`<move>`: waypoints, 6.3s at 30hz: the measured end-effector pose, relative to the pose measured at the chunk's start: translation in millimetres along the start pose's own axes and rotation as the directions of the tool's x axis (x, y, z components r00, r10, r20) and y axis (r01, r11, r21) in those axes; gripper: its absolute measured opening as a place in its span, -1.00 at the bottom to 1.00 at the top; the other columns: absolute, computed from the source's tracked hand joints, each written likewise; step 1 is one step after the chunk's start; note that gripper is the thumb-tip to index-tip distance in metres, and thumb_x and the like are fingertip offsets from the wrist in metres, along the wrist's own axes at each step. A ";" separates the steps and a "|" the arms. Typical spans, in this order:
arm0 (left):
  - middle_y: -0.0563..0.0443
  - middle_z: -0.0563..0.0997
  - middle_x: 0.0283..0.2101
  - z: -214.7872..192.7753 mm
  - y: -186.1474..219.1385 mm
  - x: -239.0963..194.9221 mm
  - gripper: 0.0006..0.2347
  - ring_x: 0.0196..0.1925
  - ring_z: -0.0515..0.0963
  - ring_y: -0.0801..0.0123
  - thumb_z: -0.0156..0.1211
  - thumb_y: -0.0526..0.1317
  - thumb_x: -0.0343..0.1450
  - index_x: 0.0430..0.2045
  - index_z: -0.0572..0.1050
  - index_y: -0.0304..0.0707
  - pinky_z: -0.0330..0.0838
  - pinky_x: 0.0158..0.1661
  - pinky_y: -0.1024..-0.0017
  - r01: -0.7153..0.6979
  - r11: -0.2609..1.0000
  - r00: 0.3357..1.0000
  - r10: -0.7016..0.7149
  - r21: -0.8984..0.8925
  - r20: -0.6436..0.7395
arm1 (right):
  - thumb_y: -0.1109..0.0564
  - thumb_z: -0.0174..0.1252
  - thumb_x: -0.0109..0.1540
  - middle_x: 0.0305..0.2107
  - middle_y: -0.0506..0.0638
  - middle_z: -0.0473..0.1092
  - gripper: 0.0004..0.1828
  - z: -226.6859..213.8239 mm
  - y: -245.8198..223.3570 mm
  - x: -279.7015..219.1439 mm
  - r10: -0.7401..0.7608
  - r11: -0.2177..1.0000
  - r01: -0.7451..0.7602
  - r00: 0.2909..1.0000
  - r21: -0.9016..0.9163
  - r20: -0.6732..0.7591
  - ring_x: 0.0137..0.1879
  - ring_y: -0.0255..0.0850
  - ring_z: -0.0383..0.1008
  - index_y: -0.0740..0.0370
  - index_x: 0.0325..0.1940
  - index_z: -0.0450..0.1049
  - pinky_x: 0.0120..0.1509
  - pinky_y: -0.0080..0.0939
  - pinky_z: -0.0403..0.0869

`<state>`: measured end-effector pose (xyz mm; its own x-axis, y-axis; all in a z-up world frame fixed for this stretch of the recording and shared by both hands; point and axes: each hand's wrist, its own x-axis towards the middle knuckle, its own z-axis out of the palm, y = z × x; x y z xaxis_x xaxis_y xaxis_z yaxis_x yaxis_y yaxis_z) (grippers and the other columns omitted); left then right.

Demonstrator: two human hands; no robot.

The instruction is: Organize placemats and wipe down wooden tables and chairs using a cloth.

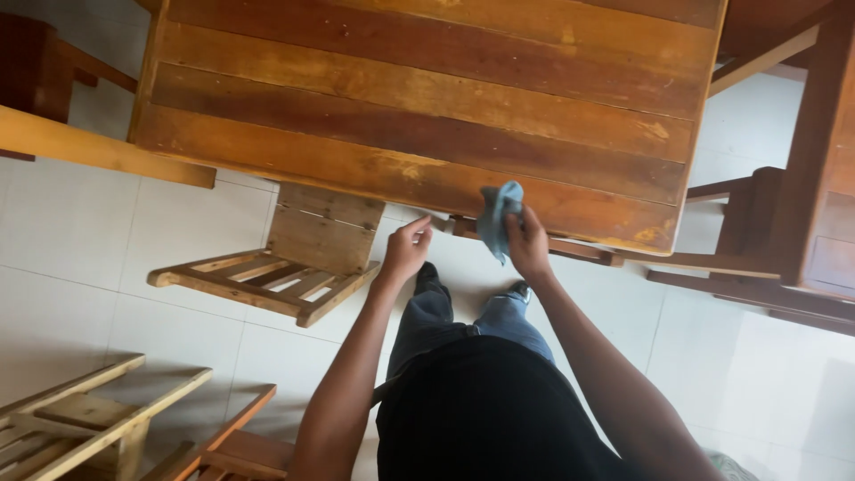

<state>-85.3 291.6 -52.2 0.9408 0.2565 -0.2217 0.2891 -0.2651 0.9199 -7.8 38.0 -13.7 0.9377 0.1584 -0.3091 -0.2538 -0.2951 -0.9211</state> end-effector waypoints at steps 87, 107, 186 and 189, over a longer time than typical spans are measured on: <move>-0.27 0.65 -0.33 84.8 29.5 -8.6 -0.70 -0.20 0.66 -0.14 0.38 -0.37 0.12 -0.30 0.50 -0.23 0.53 -0.18 0.20 -0.051 0.953 0.992 0.083 0.300 -0.097 | 0.38 0.15 0.02 -0.28 0.04 0.61 -0.72 -164.3 125.0 -35.8 0.066 0.972 -0.120 0.966 -0.205 -0.251 -0.11 -0.16 0.62 0.24 -0.22 0.59 0.01 -0.18 0.53; -0.29 0.62 -0.36 19.6 -14.8 -175.2 -0.71 -0.22 0.62 -0.21 0.34 -0.43 0.12 -0.33 0.45 -0.28 0.52 -0.20 0.16 -0.123 0.962 0.991 0.107 0.245 0.079 | 0.42 0.14 0.03 -0.29 0.11 0.61 -0.62 -94.4 141.4 -248.7 0.174 0.911 -0.275 0.931 -0.306 -0.320 -0.12 -0.12 0.63 0.17 -0.15 0.65 -0.01 -0.16 0.54; -0.19 0.52 -0.19 -338.7 11.8 -490.6 -0.86 -0.26 0.62 0.16 0.31 -0.41 0.42 -0.18 0.60 -0.31 0.52 -0.27 0.36 -0.026 1.000 0.654 0.024 0.010 -0.756 | 0.35 0.30 0.17 -0.37 0.00 0.46 -0.63 300.2 -172.3 -340.1 -0.297 0.828 0.543 0.635 -0.139 0.714 -0.16 -0.28 0.53 0.26 0.05 0.46 0.08 -0.30 0.54; -0.19 0.50 -0.04 -356.3 9.4 -466.8 -0.79 -0.02 0.62 0.06 0.23 -0.47 0.40 -0.11 0.48 -0.34 0.54 -0.08 0.32 -0.194 0.975 0.591 0.205 0.109 -0.780 | 0.32 0.37 0.09 -0.25 -0.02 0.48 -0.49 329.7 -202.2 -340.5 -0.205 0.783 0.593 0.532 -0.188 0.822 -0.06 -0.27 0.52 0.25 0.10 0.42 0.08 -0.25 0.51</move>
<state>-584.9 500.6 175.3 0.4774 0.8222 0.3100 0.1185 -0.4098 0.9045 -354.0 354.4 199.8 0.3556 0.9191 -0.1698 0.4020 -0.3144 -0.8599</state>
